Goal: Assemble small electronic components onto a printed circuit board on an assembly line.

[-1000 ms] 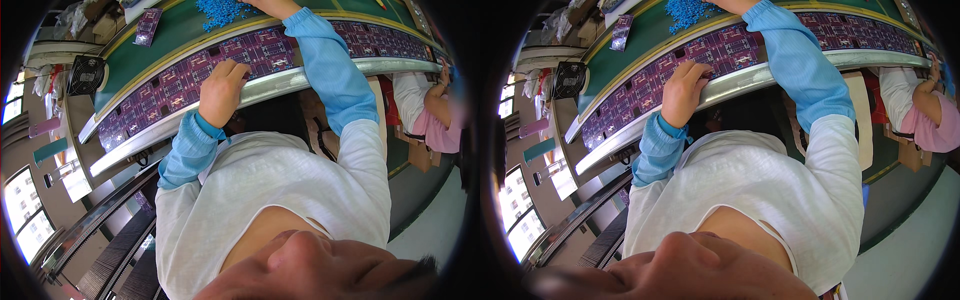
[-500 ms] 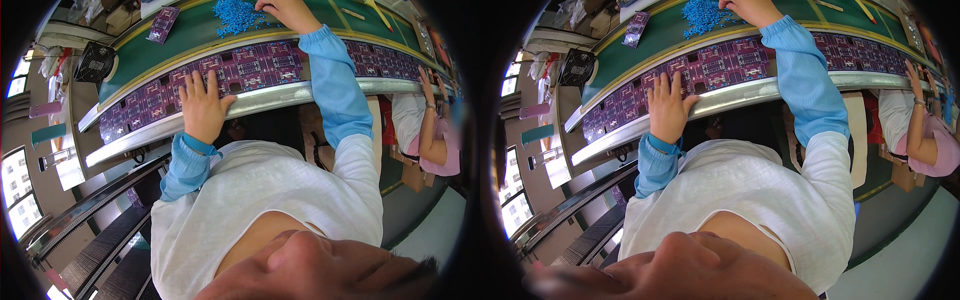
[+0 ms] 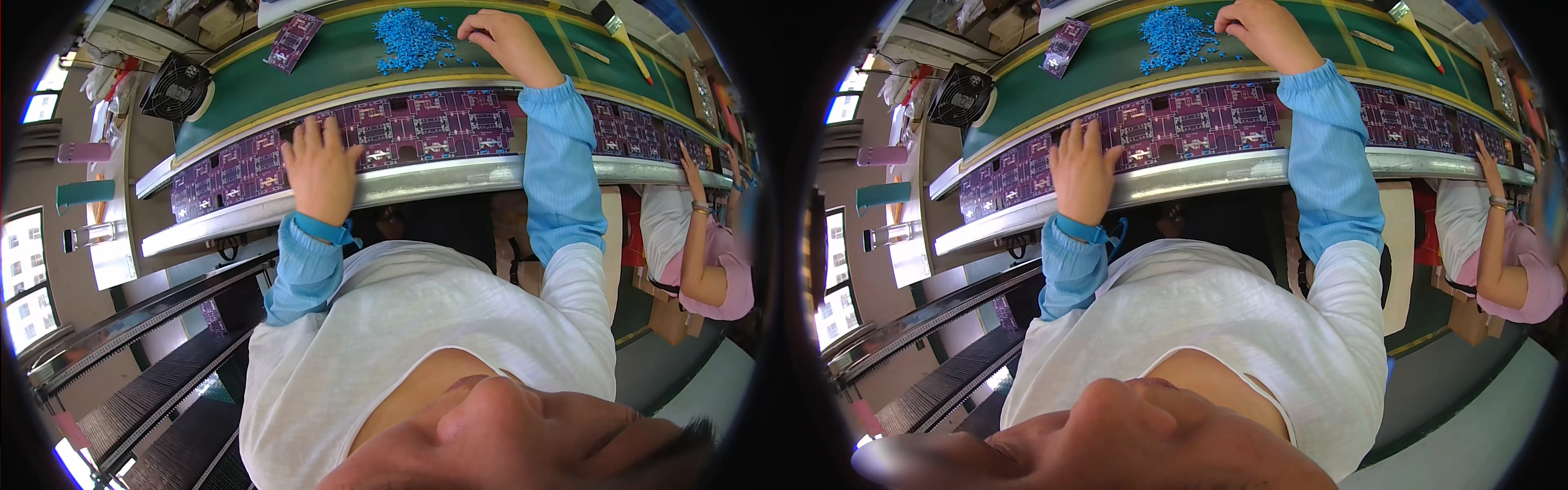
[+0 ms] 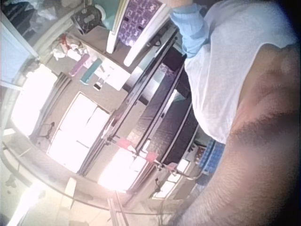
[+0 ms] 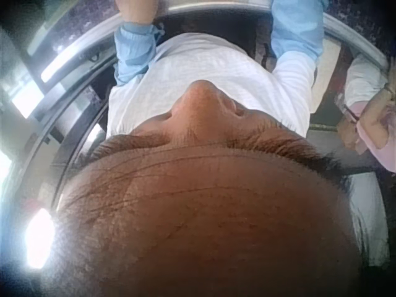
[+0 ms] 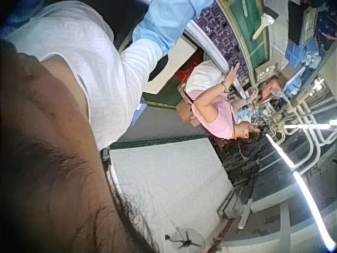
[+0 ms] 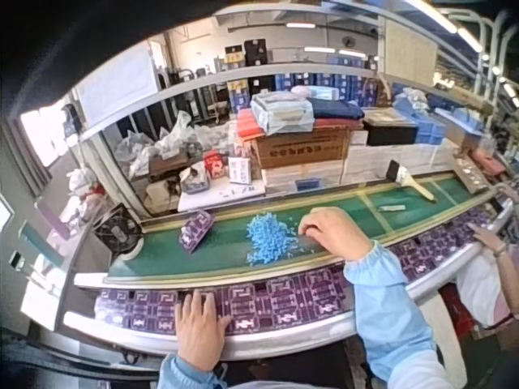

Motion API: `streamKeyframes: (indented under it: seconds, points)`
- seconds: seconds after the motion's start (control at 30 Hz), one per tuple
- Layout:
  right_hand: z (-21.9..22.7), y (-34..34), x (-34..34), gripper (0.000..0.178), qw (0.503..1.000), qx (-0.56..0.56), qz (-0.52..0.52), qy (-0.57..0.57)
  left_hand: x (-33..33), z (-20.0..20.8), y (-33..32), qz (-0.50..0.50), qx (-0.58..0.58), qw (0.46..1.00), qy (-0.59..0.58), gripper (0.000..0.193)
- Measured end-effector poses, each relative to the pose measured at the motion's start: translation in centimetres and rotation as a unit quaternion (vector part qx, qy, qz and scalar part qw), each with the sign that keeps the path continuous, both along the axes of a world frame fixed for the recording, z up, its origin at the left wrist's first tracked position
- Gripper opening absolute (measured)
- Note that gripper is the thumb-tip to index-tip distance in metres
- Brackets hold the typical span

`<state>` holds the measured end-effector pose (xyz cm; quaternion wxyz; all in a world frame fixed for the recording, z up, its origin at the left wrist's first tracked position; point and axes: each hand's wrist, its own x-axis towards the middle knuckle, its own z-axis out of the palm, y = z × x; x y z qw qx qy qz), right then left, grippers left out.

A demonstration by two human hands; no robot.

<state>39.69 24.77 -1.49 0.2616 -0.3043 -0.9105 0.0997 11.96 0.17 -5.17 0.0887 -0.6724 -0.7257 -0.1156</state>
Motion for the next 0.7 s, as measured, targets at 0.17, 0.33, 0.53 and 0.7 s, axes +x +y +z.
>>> streamKeyframes:
  seconds: [0.17, 0.33, 0.53, 0.7]
  points:
    - [1.9, -1.8, 0.3, 0.009, 1.000, -0.023, 0.001, 0.009, -1.1, -1.1, -0.6, 0.031, -0.011, 0.999, -0.012, 0.054]
    - [1.3, -2.7, 0.4, 0.011, 0.997, -0.060, 0.040, 0.013, 1.8, 0.4, 0.7, -0.104, -0.022, 0.992, -0.064, 0.049]
    - [-1.4, -3.1, -0.9, 0.008, 0.994, -0.065, 0.083, -0.030, -1.1, 2.4, 9.9, -0.164, -0.032, 0.980, -0.112, 0.032]
    - [-2.3, -3.9, -2.4, 0.007, 0.991, -0.069, 0.109, -0.033, -1.2, -1.3, 17.3, -0.208, 0.005, 0.950, -0.231, 0.022]
